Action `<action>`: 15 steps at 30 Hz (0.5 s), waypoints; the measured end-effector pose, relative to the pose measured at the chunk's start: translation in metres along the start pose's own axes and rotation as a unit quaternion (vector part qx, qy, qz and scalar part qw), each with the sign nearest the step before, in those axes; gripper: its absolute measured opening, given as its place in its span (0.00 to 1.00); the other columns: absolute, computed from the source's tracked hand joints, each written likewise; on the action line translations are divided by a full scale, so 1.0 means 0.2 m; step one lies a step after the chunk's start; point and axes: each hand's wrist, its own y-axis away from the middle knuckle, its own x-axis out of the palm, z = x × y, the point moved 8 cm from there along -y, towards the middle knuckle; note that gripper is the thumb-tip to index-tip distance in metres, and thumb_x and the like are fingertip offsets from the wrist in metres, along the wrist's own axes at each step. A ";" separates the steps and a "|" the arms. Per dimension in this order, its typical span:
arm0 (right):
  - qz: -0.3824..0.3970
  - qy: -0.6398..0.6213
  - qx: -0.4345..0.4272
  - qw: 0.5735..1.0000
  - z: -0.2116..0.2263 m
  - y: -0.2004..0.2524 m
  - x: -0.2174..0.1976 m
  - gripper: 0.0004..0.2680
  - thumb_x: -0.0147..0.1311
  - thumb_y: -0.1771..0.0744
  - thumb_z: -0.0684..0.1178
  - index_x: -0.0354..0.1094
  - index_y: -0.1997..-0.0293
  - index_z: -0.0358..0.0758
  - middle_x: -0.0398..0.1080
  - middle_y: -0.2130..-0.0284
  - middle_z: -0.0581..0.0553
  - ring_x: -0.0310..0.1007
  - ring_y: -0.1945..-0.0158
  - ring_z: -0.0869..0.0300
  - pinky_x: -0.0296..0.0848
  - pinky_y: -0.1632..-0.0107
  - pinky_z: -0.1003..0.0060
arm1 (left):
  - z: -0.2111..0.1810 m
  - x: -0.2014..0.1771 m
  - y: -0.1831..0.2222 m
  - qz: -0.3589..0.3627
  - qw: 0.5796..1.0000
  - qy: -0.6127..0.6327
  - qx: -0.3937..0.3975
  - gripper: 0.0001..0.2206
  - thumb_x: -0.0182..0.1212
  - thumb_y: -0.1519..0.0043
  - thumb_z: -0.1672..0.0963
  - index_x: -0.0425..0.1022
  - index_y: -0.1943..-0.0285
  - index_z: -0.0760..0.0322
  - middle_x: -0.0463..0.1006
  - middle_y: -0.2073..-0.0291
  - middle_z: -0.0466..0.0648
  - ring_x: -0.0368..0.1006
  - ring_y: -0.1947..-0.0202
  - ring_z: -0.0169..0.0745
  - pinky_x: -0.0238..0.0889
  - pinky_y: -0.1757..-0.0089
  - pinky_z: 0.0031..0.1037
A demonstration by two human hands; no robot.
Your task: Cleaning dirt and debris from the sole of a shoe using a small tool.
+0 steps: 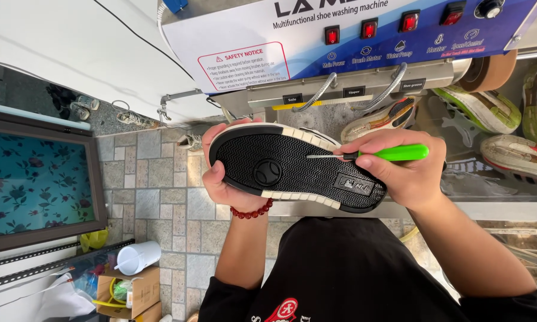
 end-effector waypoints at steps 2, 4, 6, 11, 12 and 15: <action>0.004 0.033 -0.011 0.999 0.02 0.00 0.01 0.05 0.61 0.34 0.33 0.71 0.57 0.28 0.78 0.59 0.28 0.82 0.56 0.48 0.81 0.51 0.61 | 0.00 0.01 0.00 -0.001 1.000 0.000 0.000 0.26 0.56 0.38 0.52 0.64 0.34 0.71 0.75 0.46 0.68 0.73 0.43 0.66 0.72 0.45 0.51; 0.009 0.068 -0.024 0.997 0.05 -0.01 0.01 0.05 0.61 0.35 0.32 0.72 0.57 0.28 0.78 0.59 0.28 0.83 0.56 0.48 0.81 0.53 0.61 | 0.00 0.02 0.00 0.000 1.000 0.001 0.001 0.26 0.56 0.38 0.52 0.64 0.34 0.70 0.76 0.46 0.68 0.73 0.43 0.65 0.71 0.45 0.51; 0.022 0.087 -0.032 0.995 0.08 -0.02 0.03 0.06 0.61 0.36 0.31 0.71 0.57 0.29 0.78 0.58 0.29 0.83 0.54 0.47 0.81 0.51 0.60 | 0.00 0.02 0.00 -0.004 1.000 0.004 0.002 0.26 0.56 0.38 0.52 0.64 0.34 0.71 0.75 0.46 0.68 0.73 0.43 0.65 0.71 0.43 0.50; 0.048 0.159 -0.076 0.983 0.17 -0.04 0.07 0.07 0.63 0.37 0.32 0.73 0.58 0.30 0.78 0.57 0.31 0.84 0.54 0.51 0.83 0.52 0.63 | 0.00 0.03 -0.01 -0.004 1.000 -0.023 0.015 0.26 0.55 0.38 0.51 0.63 0.34 0.73 0.75 0.46 0.69 0.74 0.43 0.67 0.71 0.42 0.51; 0.053 0.190 -0.094 0.976 0.19 -0.04 0.08 0.07 0.64 0.38 0.33 0.73 0.58 0.30 0.78 0.57 0.33 0.84 0.54 0.52 0.83 0.53 0.64 | -0.01 0.03 -0.02 -0.008 0.999 -0.040 0.018 0.26 0.55 0.38 0.51 0.63 0.35 0.74 0.75 0.45 0.70 0.74 0.42 0.68 0.71 0.41 0.52; 0.114 0.260 -0.157 0.946 0.29 -0.06 0.19 0.08 0.65 0.38 0.34 0.74 0.58 0.33 0.78 0.56 0.37 0.83 0.53 0.53 0.83 0.52 0.65 | -0.02 0.05 -0.02 -0.006 0.997 -0.069 0.028 0.27 0.55 0.38 0.51 0.63 0.34 0.75 0.75 0.48 0.70 0.74 0.45 0.66 0.71 0.44 0.49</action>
